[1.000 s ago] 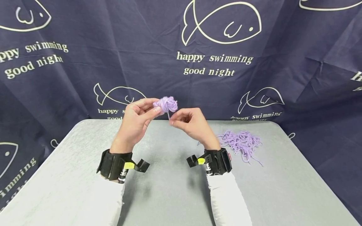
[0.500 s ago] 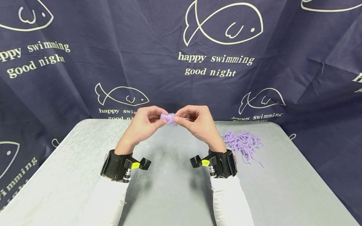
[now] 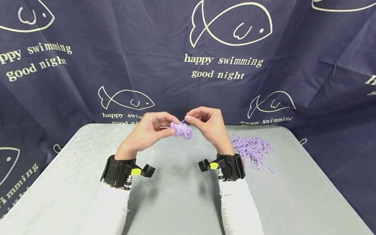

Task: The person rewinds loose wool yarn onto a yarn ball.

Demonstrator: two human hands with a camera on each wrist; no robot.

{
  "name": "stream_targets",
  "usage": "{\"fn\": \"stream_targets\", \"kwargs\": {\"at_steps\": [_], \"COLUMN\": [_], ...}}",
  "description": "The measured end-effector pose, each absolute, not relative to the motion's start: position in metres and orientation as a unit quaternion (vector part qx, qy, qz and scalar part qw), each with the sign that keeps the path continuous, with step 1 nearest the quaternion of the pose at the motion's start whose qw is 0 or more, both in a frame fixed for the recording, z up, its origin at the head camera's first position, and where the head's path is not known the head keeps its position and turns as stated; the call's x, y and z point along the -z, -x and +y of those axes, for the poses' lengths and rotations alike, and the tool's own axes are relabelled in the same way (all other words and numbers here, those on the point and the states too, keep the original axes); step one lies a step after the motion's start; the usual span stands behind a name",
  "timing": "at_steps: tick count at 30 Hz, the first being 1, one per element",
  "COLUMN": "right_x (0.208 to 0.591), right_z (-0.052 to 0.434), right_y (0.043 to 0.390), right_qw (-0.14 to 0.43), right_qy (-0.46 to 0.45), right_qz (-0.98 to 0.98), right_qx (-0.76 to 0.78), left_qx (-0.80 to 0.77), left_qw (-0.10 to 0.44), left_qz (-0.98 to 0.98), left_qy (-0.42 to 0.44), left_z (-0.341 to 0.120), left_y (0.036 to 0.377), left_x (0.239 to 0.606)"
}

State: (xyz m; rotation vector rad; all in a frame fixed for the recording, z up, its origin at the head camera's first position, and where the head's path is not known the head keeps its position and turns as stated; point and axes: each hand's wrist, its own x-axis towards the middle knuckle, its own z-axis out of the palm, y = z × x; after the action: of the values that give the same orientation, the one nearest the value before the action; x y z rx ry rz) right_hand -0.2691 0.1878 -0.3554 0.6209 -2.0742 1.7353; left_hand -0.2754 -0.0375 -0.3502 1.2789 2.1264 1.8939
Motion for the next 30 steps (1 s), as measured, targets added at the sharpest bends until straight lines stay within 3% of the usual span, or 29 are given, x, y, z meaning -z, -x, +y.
{"fn": "stream_targets", "kwargs": {"at_steps": [16,24,30], "right_x": [0.363,0.352,0.343], "right_z": [0.179,0.175,0.177], "right_y": [0.275,0.263,0.253], "right_qw": [0.121,0.104,0.132], "right_qy": [-0.235,-0.26,-0.273], "right_qz": [-0.77,-0.805,-0.8], "right_qx": [-0.58,-0.523,-0.518], "left_qx": [-0.749,-0.6,-0.515], "left_qw": [-0.087,-0.205,-0.169], "left_qz": [0.593,0.742,0.809], "left_qy": [-0.282,-0.22,-0.23], "left_z": [-0.028,-0.032,-0.037], "left_y": [0.273,0.276,0.277], "left_x": [0.345,0.35,0.352]}}
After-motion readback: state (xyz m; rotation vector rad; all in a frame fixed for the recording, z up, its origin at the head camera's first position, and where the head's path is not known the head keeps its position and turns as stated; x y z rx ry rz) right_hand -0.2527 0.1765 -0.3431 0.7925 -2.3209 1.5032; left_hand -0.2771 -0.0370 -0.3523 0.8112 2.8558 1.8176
